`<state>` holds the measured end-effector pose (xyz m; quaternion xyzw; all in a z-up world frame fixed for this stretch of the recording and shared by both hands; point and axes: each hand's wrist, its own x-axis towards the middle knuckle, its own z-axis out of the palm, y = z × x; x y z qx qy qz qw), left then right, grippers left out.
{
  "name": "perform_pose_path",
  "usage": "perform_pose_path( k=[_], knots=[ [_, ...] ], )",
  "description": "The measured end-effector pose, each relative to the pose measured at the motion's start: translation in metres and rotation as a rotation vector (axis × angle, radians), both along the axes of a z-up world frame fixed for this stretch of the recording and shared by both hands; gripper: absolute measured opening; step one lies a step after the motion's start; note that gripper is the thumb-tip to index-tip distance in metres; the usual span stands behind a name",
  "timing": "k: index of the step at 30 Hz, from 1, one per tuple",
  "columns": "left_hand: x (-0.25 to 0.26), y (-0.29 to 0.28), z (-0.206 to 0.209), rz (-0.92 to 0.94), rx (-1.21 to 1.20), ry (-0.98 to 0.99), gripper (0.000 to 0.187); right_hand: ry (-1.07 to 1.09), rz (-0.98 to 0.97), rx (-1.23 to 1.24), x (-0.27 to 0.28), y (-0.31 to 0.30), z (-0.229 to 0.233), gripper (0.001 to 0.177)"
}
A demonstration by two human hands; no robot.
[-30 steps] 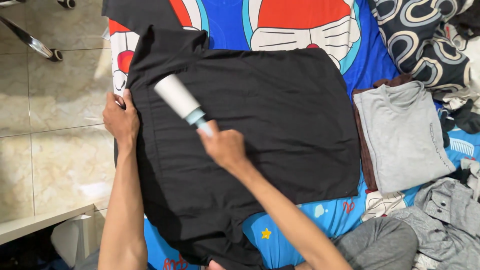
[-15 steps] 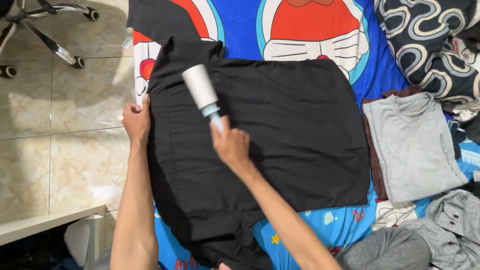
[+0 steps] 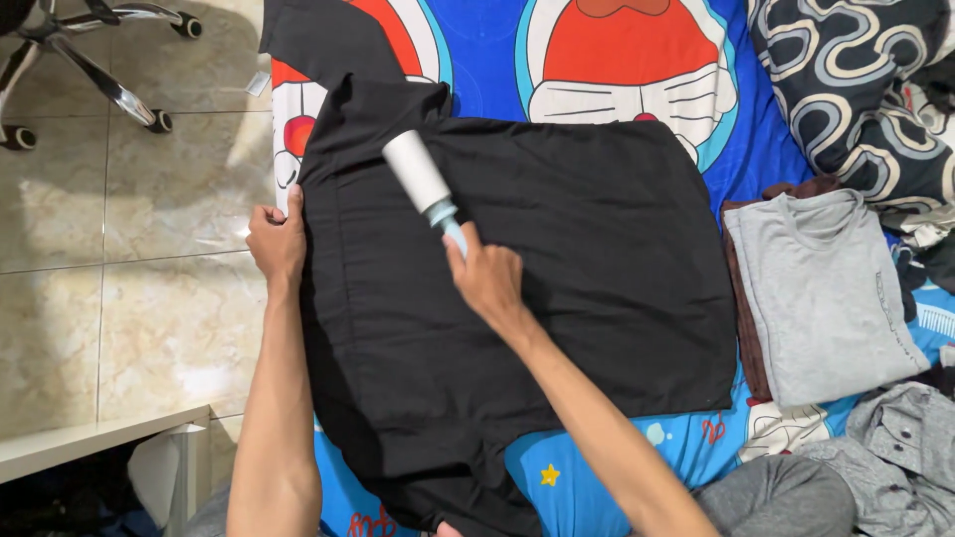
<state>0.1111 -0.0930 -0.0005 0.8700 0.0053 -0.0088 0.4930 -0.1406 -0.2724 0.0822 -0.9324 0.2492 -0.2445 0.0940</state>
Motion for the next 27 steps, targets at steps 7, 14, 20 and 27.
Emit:
perform_pose_path(
  k=[7, 14, 20, 27],
  knots=[
    [-0.001, 0.001, 0.002, 0.002, -0.010, -0.006, 0.063, 0.041, 0.225, -0.011, -0.015, -0.010, 0.000, 0.028],
    [-0.001, 0.001, -0.001, 0.006, -0.013, -0.002, 0.064, 0.032, 0.105, -0.097, -0.004, -0.068, -0.005, 0.028],
    [-0.002, 0.000, 0.002, 0.017, -0.007, 0.014, 0.064, 0.010, 0.310, -0.104, -0.025, -0.076, 0.027, 0.022],
    [-0.003, 0.001, 0.003, 0.018, 0.022, -0.005, 0.064, 0.107, 0.187, -0.081, -0.004, -0.076, 0.006, 0.023]
  ],
)
